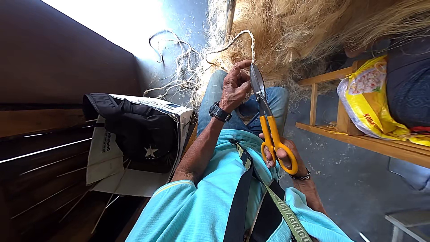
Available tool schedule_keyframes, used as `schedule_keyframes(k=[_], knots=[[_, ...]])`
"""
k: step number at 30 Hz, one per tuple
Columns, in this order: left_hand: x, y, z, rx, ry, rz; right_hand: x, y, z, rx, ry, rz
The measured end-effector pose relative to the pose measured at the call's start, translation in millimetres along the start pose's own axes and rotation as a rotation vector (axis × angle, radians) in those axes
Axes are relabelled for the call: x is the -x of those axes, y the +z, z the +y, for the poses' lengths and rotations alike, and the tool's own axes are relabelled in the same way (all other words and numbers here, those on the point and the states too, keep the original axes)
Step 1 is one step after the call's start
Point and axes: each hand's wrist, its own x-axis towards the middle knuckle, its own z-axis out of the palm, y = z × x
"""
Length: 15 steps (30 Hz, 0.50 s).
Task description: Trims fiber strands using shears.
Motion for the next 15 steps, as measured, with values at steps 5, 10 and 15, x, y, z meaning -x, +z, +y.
schedule_keyframes(k=[5, 10, 15], knots=[[1.8, -3.1, -1.4, 0.077, -0.02, -0.025, 1.9, -1.3, -1.0, -0.044, 0.024, 0.045], [1.2, -1.5, 3.5, 0.146, -0.029, 0.001, 5.1, -7.4, -5.0, 0.086, -0.032, -0.045], [-0.2, -0.1, 6.0, 0.196, -0.057, 0.011, 2.4, -10.2, -3.9, 0.14, -0.014, -0.082]])
